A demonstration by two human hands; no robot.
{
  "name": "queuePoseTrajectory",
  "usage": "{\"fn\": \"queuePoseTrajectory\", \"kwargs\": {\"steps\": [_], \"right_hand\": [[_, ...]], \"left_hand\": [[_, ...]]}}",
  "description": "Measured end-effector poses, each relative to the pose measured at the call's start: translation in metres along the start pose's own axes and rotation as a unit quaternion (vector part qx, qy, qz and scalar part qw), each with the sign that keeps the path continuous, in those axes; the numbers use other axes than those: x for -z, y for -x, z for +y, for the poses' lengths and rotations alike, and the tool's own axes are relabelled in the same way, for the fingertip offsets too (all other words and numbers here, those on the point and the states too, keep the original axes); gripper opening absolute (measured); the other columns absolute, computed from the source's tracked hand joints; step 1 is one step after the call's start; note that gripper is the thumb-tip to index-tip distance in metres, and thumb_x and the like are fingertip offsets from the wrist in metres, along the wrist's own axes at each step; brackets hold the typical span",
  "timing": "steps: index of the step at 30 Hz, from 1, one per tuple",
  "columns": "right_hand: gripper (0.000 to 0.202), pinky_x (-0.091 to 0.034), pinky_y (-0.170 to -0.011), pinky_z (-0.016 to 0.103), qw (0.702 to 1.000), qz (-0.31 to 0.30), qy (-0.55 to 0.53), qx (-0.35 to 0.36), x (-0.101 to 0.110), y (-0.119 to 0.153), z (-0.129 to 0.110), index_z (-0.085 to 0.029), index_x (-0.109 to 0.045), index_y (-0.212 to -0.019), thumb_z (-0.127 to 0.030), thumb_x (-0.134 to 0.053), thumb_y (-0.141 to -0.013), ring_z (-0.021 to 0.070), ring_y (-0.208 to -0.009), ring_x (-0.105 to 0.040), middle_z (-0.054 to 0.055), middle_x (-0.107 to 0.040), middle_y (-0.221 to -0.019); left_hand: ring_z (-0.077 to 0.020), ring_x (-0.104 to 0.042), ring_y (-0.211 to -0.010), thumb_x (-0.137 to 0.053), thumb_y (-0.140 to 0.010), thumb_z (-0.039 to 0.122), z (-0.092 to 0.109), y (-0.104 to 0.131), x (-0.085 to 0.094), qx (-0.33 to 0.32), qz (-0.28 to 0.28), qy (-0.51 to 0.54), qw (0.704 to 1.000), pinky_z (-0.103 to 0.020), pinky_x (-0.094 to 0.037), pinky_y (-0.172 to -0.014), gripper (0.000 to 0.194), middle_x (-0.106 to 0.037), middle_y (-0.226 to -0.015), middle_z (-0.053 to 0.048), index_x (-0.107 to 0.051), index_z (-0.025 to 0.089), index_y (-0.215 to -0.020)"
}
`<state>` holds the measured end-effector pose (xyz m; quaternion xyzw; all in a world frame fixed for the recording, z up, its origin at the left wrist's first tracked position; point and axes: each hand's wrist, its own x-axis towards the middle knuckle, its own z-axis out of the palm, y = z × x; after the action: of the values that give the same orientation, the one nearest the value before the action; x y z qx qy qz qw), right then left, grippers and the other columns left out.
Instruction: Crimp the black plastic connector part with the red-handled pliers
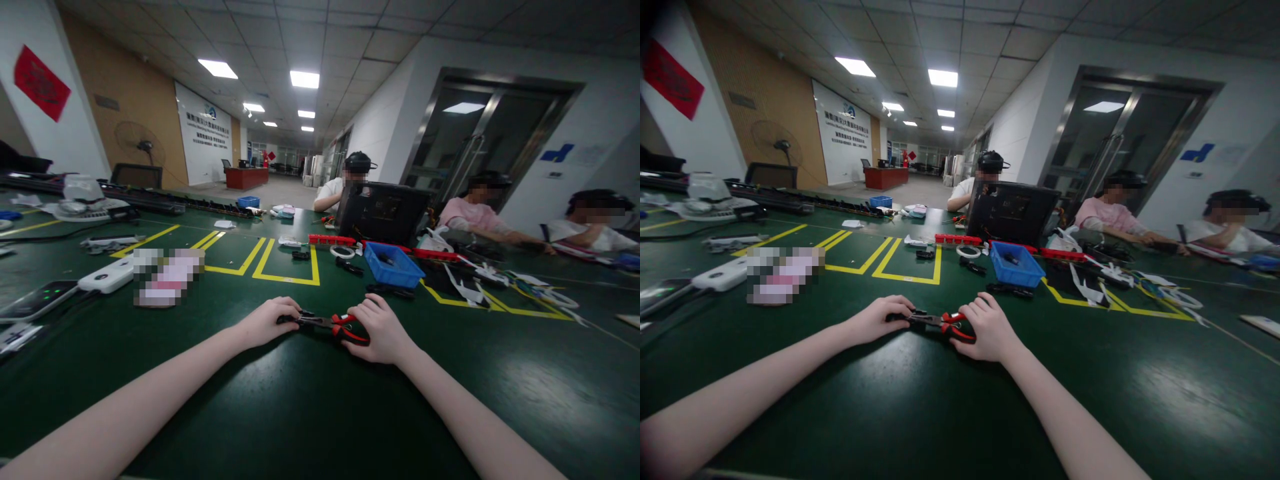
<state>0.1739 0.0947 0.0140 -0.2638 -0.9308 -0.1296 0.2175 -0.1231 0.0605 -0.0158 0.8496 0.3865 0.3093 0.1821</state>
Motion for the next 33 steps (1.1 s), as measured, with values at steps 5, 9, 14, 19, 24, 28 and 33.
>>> {"fn": "queuePoseTrajectory", "kwargs": {"steps": [5,9,14,19,24,28,33], "right_hand": [[0.041,-0.035,-0.104,0.049,1.0,-0.003,0.01,0.01,0.005,-0.0012,0.0039,-0.017,-0.062,-0.099,-0.048,-0.067,-0.074,0.024,-0.084,-0.06,0.009,-0.066,-0.088],[0.042,-0.035,-0.104,0.049,1.0,-0.005,0.021,0.018,0.0073,-0.0009,0.0072,-0.016,-0.062,-0.1,-0.049,-0.066,-0.074,0.0239,-0.085,-0.06,0.009,-0.066,-0.089],[0.043,-0.035,-0.105,0.049,1.0,-0.004,0.02,0.016,0.0073,0.0001,0.0079,-0.016,-0.062,-0.101,-0.048,-0.067,-0.073,0.024,-0.085,-0.06,0.008,-0.066,-0.089],[0.043,-0.036,-0.104,0.049,1.0,0.004,0.015,0.014,0.0047,0.001,0.0055,-0.016,-0.062,-0.1,-0.049,-0.067,-0.074,0.0239,-0.085,-0.06,0.008,-0.066,-0.088],[0.042,-0.036,-0.104,0.049,1.0,0.007,0.015,0.011,0.0013,0.0013,0.0011,-0.015,-0.062,-0.099,-0.049,-0.066,-0.074,0.0239,-0.085,-0.06,0.009,-0.066,-0.089],[0.041,-0.036,-0.103,0.049,1.0,0.007,0.016,0.009,0.0015,0.0004,-0.0004,-0.016,-0.062,-0.099,-0.049,-0.066,-0.074,0.0236,-0.084,-0.06,0.009,-0.066,-0.088],[0.042,-0.035,-0.104,0.049,1.0,0.002,0.016,0.012,0.0048,-0.0009,0.0021,-0.016,-0.062,-0.099,-0.048,-0.067,-0.073,0.0234,-0.084,-0.06,0.008,-0.066,-0.088]], "left_hand": [[-0.0198,-0.062,-0.104,-0.065,-0.088,0.015,0.0012,0.0001,0.0012,0.0,-0.007,0.003,1.0,-0.033,-0.049,-0.094,0.014,-0.065,-0.114,-0.006,-0.071,0.018,-0.1],[-0.0205,-0.062,-0.105,-0.064,-0.089,0.016,0.0029,0.0001,0.0015,0.001,-0.01,0.001,1.0,-0.035,-0.049,-0.094,0.015,-0.065,-0.114,-0.007,-0.071,0.019,-0.102],[-0.021,-0.061,-0.105,-0.064,-0.089,0.018,0.0037,0.0001,0.002,0.002,-0.012,-0.004,1.0,-0.036,-0.048,-0.095,0.014,-0.065,-0.114,-0.007,-0.071,0.019,-0.102],[-0.0214,-0.061,-0.105,-0.063,-0.09,0.018,0.0036,0.0002,0.0022,0.006,-0.013,-0.007,1.0,-0.037,-0.048,-0.095,0.014,-0.066,-0.113,-0.007,-0.071,0.019,-0.101],[-0.0207,-0.062,-0.105,-0.063,-0.089,0.016,0.0049,0.0003,0.0032,0.005,-0.015,-0.005,1.0,-0.035,-0.048,-0.095,0.013,-0.065,-0.115,-0.007,-0.071,0.019,-0.099],[-0.0209,-0.062,-0.105,-0.063,-0.089,0.017,0.0053,0.0004,0.0035,0.003,-0.015,-0.004,1.0,-0.036,-0.048,-0.095,0.013,-0.065,-0.115,-0.007,-0.071,0.019,-0.099],[-0.021,-0.061,-0.105,-0.062,-0.09,0.018,0.0049,0.0007,0.0034,0.004,-0.016,-0.004,1.0,-0.036,-0.048,-0.095,0.013,-0.065,-0.114,-0.007,-0.07,0.018,-0.099]]}}
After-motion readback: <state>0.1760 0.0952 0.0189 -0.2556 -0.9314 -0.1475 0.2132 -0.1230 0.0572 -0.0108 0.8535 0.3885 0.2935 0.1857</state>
